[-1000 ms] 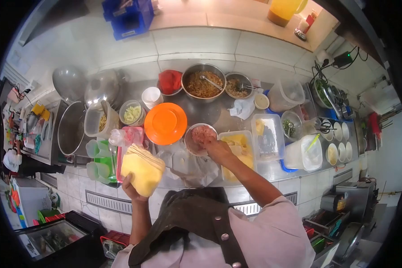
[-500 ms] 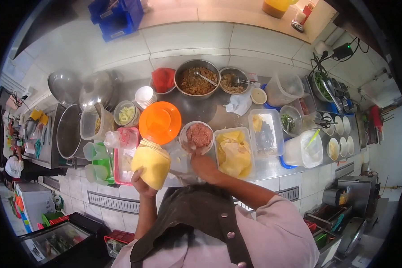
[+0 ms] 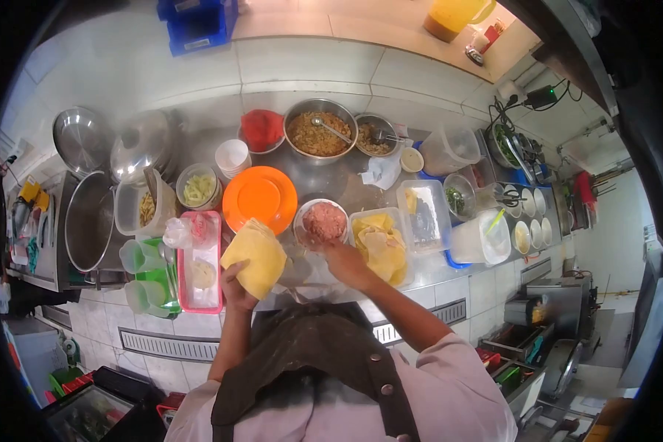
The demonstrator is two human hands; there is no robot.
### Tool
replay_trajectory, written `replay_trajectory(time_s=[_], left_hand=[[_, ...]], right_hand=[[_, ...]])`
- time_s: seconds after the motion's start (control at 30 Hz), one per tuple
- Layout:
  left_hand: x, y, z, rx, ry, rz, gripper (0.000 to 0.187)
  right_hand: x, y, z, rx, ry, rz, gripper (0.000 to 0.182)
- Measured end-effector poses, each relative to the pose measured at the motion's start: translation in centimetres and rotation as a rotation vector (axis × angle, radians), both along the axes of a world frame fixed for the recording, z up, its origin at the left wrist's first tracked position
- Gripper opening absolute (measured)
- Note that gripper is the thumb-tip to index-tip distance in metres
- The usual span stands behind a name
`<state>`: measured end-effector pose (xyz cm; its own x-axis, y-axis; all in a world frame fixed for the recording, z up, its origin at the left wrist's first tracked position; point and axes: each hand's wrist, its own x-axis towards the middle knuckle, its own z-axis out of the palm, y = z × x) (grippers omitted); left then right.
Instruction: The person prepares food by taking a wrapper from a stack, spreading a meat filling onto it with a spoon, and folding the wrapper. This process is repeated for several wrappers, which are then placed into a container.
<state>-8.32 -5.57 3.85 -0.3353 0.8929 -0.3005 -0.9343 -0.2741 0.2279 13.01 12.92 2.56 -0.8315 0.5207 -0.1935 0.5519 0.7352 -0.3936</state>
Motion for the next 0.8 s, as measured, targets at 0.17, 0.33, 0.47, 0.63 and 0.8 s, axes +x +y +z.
replay_trajectory(time_s=[0.17,0.33,0.47,0.63,0.8], left_hand=[[0.1,0.4,-1.8,-0.032,-0.01,-0.093,0.054],[0.9,1.7,-2.2,-0.103,0.004,-0.173,0.053],[1.5,1.9,-2.9,-0.135,0.034,-0.187,0.053],[2.0,1.9,-2.8,-0.149,0.004,-0.193,0.056],[2.4,1.2,-3.6,-0.155,0.021,-0.142,0.058]], right_hand=[[4.8,4.2,-2.2,-0.633,0.314,-0.202,0.037],[6.4,3.9,1.6,-0.671,0.214,-0.372,0.037],[3.7,1.6,2.8,0.038,-0.021,-0.038,0.021],[0.0,-0.9,1.9,0.038,-0.083,-0.132,0.019],[0.7,2.3,-1.0,-0.321,0.201,-0.18,0.029]])
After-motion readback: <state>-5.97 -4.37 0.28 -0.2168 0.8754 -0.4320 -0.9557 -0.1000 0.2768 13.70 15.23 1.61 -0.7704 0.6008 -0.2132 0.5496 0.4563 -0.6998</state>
